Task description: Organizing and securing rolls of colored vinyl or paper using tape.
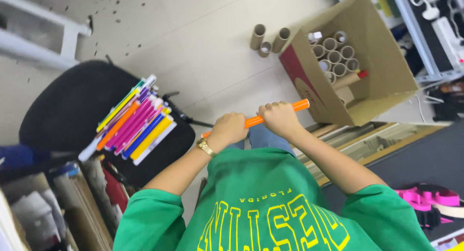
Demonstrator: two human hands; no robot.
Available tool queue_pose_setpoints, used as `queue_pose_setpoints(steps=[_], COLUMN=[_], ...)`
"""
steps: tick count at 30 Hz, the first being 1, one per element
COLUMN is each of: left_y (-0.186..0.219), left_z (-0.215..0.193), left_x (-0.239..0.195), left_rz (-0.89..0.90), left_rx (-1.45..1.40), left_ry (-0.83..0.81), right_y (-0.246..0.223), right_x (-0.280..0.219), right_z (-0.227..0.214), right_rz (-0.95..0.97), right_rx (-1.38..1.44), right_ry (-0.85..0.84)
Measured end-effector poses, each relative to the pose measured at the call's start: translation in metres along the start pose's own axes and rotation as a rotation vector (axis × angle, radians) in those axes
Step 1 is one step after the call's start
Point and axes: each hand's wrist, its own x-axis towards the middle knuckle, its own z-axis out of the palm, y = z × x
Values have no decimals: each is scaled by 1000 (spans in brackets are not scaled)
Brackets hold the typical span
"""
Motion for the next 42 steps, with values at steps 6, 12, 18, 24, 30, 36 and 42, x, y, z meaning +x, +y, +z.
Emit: queue_pose_setpoints(steps=[6, 12, 18, 24, 30, 36, 42], left_y=[60, 137, 190, 198, 193, 232, 239], left_z=[3, 31, 73, 124, 135, 105, 68], left_x=[83, 155, 196, 185, 178, 201, 201], left_rz=[129, 539, 782, 1046, 1073, 810, 90], left_rx=[6, 213, 293, 663, 626, 427, -630], left_ry=[-355, -285, -197, 282, 39, -911, -1721], right_y=[67, 129, 158, 153, 118, 91, 108], right_x=[-46, -99, -148, -168, -189, -224, -231], right_z=[39, 50, 40, 29, 43, 70, 42], right_rz=[269, 509, 716, 931, 1023, 1052, 900], right_rx=[105, 313, 147, 726, 866, 230, 59], right_ry=[-46, -264, -132, -355, -241, -105, 86])
